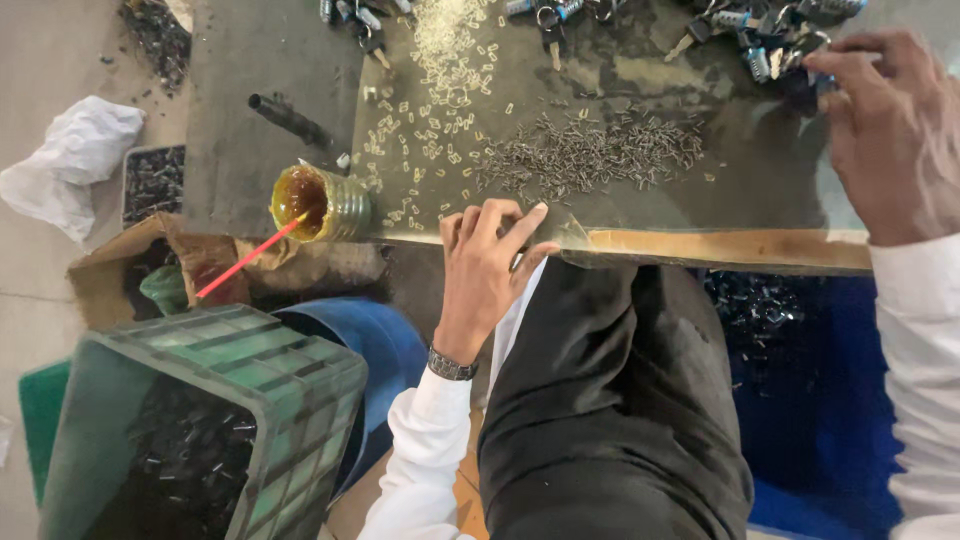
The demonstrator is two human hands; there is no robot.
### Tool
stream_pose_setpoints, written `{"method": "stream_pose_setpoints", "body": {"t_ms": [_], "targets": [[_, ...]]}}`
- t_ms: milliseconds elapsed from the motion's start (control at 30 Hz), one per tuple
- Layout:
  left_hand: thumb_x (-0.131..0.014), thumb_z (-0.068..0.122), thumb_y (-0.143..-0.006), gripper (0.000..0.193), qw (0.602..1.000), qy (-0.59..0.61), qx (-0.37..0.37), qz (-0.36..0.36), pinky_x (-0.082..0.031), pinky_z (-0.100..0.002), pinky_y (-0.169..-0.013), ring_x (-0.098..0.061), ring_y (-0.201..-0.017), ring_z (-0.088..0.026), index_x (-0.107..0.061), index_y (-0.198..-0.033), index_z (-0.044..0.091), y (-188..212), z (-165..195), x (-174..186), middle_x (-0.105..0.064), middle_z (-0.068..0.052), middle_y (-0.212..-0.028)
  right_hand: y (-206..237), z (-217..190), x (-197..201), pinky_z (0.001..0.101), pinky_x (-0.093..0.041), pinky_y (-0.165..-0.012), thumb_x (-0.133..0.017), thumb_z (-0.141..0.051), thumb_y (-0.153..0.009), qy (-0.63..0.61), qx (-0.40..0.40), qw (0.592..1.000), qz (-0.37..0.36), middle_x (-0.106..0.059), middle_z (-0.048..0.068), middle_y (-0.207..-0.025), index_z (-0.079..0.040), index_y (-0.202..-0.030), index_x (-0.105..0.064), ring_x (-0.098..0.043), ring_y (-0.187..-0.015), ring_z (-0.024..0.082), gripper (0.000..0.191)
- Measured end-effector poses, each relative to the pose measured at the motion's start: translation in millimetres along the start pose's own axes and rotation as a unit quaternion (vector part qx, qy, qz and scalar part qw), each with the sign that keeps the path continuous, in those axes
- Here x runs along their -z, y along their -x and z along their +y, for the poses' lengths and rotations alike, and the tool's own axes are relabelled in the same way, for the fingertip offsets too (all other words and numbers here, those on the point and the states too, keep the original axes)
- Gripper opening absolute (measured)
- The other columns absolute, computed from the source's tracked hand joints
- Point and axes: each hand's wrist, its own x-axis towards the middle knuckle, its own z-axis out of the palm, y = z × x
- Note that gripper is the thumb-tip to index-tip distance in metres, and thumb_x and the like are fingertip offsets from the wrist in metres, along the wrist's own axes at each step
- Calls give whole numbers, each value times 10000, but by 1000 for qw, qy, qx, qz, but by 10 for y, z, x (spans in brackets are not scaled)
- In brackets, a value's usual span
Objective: The person sits at a workbench holding a small metal component in one hand and a red-handled brush in the other. They dip the brush into a jar of yellowish liquid and brush the liquid onto the component, then set the finished piece on the table and pick up the next one, repeating this cycle throughout the clip.
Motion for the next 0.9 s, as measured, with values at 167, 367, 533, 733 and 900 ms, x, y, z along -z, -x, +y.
{"method": "stream_pose_setpoints", "body": {"t_ms": [167, 367, 533, 733, 900], "targets": [[-769, 262, -913, 264, 999, 9, -18, 28, -365, -391, -966, -579, -999, -203, -743, -1150, 149, 80, 5, -7, -609, 5, -1052, 43, -307, 253, 368, -551, -848, -790, 70, -972, -48, -54, 997, 7, -634, 163, -1236, -36, -1279, -696, -682, -994, 287, 338], [-783, 171, -903, 121, 997, 48, 16, 50, -368, -386, -970, -599, -982, -207, -723, -1001, 132, 146, -47, -14, -633, -3, -1007, 79, -440, 423, 369, -543, -781, -770, 74, -917, -125, -134, 983, -12, -638, 172, -1163, 4, -1263, -673, -693, -926, 281, 365], [-736, 42, -940, 107, 973, 181, 99, 102, -484, -360, -906, -669, -960, -195, -695, -1034, 72, 226, 31, 23, -709, -35, -1024, 299, -249, 329, 428, -526, -880, -824, 35, -846, 19, -74, 997, 26, -643, 163, -1114, 31, -1145, -670, -648, -1023, 320, 337], [-699, -34, -965, 103, 859, 435, 227, 146, -573, -252, -686, -689, -774, -108, -695, -1062, 1, 339, 157, -51, -736, -58, -1009, 489, 63, 126, 380, -487, -922, -656, -15, -1057, -123, -199, 972, 35, -602, 102, -1170, -13, -1234, -617, -599, -1072, 224, 181], [-699, -25, -937, 156, 799, 504, 293, 149, -508, -213, -600, -707, -679, -112, -691, -1089, 6, 423, 191, -169, -756, -63, -962, 137, 2, 265, 349, -483, -853, -582, -242, -1066, -377, -193, 895, 139, -592, 84, -1075, -34, -1188, -603, -590, -967, 193, 243]]}}
